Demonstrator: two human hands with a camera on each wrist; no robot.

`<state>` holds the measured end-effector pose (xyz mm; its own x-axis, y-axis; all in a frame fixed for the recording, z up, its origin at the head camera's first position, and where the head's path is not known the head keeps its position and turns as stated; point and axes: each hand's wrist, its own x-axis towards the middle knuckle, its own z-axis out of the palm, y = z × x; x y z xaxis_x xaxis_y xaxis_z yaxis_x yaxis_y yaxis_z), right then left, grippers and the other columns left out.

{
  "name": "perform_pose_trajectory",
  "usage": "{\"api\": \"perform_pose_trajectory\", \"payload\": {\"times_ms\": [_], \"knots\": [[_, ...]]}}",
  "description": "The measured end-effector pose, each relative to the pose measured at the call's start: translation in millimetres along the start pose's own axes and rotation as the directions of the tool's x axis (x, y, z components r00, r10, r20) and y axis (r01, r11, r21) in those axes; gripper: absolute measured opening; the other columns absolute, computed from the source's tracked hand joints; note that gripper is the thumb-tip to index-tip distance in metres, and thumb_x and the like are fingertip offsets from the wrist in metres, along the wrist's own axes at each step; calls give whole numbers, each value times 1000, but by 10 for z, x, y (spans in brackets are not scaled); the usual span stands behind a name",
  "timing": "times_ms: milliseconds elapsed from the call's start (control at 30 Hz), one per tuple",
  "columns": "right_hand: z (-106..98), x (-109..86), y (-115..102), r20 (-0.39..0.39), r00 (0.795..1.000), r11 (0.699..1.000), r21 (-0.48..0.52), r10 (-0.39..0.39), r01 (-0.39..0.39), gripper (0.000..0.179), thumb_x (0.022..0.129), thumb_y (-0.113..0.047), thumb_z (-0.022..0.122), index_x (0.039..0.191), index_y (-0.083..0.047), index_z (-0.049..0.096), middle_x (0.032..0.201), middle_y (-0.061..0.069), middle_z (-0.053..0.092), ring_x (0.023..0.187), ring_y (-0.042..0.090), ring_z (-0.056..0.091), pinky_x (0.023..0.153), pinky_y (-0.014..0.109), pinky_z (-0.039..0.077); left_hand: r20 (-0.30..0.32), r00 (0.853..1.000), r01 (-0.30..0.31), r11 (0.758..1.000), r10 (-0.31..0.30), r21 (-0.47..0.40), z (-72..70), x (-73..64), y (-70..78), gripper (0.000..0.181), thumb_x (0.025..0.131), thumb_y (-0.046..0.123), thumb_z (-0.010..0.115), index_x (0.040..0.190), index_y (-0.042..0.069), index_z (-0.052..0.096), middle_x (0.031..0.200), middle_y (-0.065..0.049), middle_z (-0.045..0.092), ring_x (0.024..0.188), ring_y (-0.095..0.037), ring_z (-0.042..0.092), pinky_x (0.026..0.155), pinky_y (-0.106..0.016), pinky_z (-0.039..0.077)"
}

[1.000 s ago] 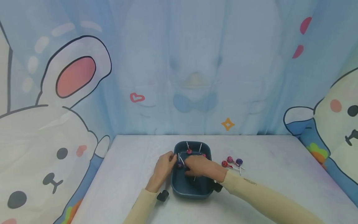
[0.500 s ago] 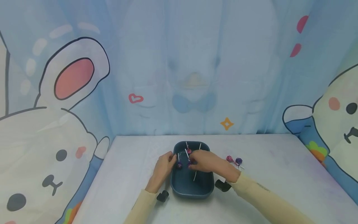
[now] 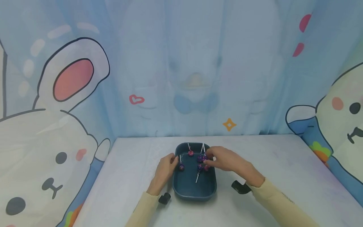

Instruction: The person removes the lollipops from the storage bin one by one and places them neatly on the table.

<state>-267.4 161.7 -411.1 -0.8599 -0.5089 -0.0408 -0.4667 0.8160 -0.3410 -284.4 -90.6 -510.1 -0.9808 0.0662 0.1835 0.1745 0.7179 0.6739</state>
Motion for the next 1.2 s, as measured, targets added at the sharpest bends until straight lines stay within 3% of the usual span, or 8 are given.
{"api": "perform_pose_trajectory", "payload": {"times_ms": [167,400,700,867,1200], "knots": [[-47,-138,191,-26,998,998,11,55,-55,22,84,-38,63,93,-18,62,91,-5,62,83,11,56,73,33,47,-5,1000,-3,1000,3,1,-4,-7,1,25,93,32,49,73,17,51,62,4,50,53,-9,44,46,-24,36],[-33,-322,528,-25,991,991,45,130,-129,28,82,-38,65,89,-11,64,76,-3,58,69,11,49,61,28,43,-5,1000,-5,1000,5,7,-5,-9,-4,26,93,34,48,73,17,50,62,4,49,52,-9,43,46,-24,35],[169,-488,862,83,948,948,67,306,-312,34,83,-37,64,95,-6,63,78,1,58,70,15,50,63,31,46,-3,1000,-1,1000,1,12,5,-5,-7,24,93,34,48,76,18,52,64,4,50,55,-9,44,48,-23,35],[272,-523,960,107,941,941,75,321,-330,24,84,-30,65,89,-7,61,73,1,54,67,15,47,60,29,41,2,1000,7,1000,-7,14,2,-10,-4,24,93,34,48,76,17,52,64,3,49,55,-9,44,47,-23,35],[350,-476,1086,152,921,927,53,360,-371,25,84,-33,64,87,-8,62,72,2,52,67,16,47,60,28,39,1,1000,8,1000,-8,14,-9,-11,8,25,94,34,48,75,18,51,64,3,49,55,-9,44,48,-23,35]]}}
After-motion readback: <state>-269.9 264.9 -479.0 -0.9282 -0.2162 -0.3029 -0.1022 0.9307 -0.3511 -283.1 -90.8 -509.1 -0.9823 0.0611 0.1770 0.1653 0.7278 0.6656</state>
